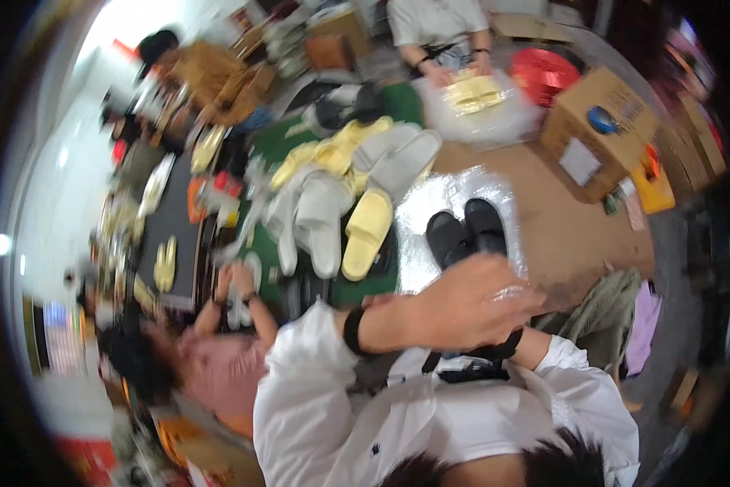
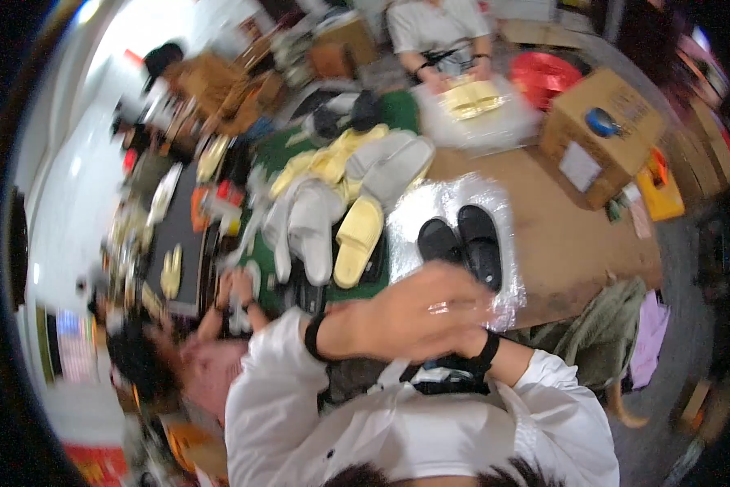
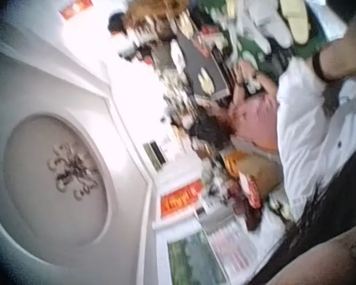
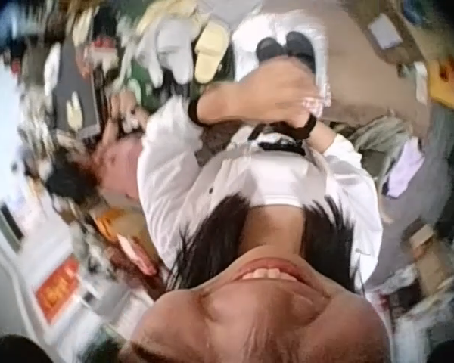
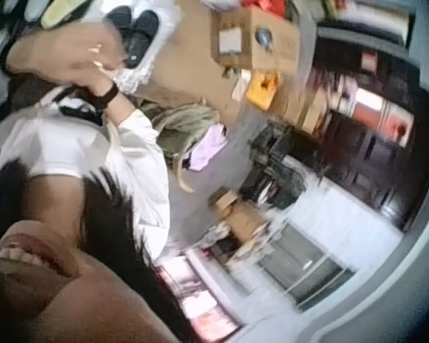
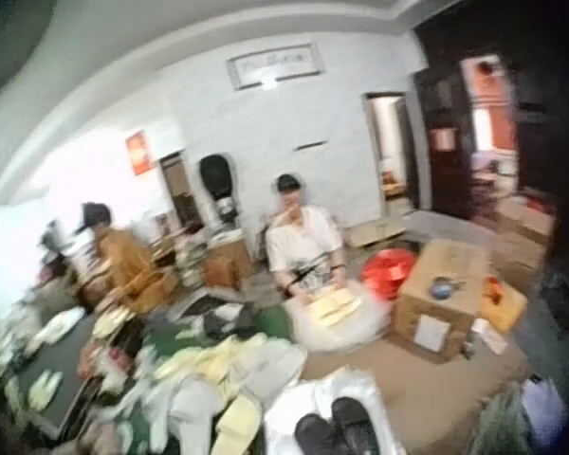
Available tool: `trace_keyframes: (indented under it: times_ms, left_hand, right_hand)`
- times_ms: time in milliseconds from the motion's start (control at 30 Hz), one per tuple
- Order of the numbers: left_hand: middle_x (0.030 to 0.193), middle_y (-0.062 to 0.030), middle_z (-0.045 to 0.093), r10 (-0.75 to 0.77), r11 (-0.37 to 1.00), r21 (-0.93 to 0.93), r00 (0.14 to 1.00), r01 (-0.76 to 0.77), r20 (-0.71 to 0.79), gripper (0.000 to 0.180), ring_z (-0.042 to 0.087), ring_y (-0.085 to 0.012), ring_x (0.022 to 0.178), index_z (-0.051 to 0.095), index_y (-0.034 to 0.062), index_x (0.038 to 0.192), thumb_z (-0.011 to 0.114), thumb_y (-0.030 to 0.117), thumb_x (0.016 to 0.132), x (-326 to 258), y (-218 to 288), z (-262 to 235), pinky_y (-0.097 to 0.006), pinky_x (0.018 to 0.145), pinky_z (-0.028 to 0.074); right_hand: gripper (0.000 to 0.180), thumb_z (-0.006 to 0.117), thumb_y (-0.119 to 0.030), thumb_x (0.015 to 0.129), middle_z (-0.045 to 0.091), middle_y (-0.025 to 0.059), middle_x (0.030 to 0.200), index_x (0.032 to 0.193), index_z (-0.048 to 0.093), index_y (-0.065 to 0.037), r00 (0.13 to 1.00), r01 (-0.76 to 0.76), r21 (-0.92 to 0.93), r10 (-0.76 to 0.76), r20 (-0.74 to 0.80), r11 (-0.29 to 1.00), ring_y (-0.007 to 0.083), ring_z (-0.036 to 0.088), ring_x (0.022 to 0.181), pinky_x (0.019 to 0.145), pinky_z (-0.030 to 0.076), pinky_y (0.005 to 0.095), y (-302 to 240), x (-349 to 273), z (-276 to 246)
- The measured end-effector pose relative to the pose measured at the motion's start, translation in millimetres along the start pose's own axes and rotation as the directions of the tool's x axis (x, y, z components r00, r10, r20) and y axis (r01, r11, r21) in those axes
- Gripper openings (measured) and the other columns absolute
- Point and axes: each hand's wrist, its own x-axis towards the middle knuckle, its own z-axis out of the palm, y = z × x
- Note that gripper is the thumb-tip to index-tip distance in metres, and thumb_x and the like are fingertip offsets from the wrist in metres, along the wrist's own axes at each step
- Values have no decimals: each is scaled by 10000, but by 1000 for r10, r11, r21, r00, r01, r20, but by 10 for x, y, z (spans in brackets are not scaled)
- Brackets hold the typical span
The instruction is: The recorder is sorting and packing slippers into plastic bags in a shoe manufacturing workshop.
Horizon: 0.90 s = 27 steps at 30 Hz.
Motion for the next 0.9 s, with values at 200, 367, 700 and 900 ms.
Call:
trace_keyframes:
  times_ms: [200,367,700,900]
  left_hand:
    - [896,-101,526,81,983,179,981,-49,-177,267,518,-265,808,529,10,926,592,138,701,-5,255,209,-368,670,424]
    - [906,-124,496,312,884,354,949,-307,43,433,504,-266,776,512,2,928,515,269,587,-188,394,166,-345,642,412]
    - [906,-98,506,-398,697,-679,912,229,-101,202,505,-168,754,540,-7,973,525,144,840,-579,969,-161,-265,679,412]
    - [903,-106,527,-81,733,-678,997,58,-1,230,515,-246,837,528,16,971,535,202,836,-941,1253,-623,-327,722,409]
  right_hand:
    - [743,716,-109,671,303,80,1334,1285,301,-61,988,134,-312,-102,117,941,200,280,1240,1029,226,334,110,-18,490]
    - [723,702,-137,695,372,113,1285,1285,300,-23,988,64,-223,-31,149,973,215,365,1182,1005,258,337,297,10,679]
    - [642,687,-98,702,424,104,1240,1259,372,-51,944,168,-271,-76,321,948,208,400,1152,970,309,330,222,148,513]
    - [455,628,-67,750,533,101,1096,1180,481,-39,958,0,-599,173,230,801,178,531,961,833,415,292,601,678,459]
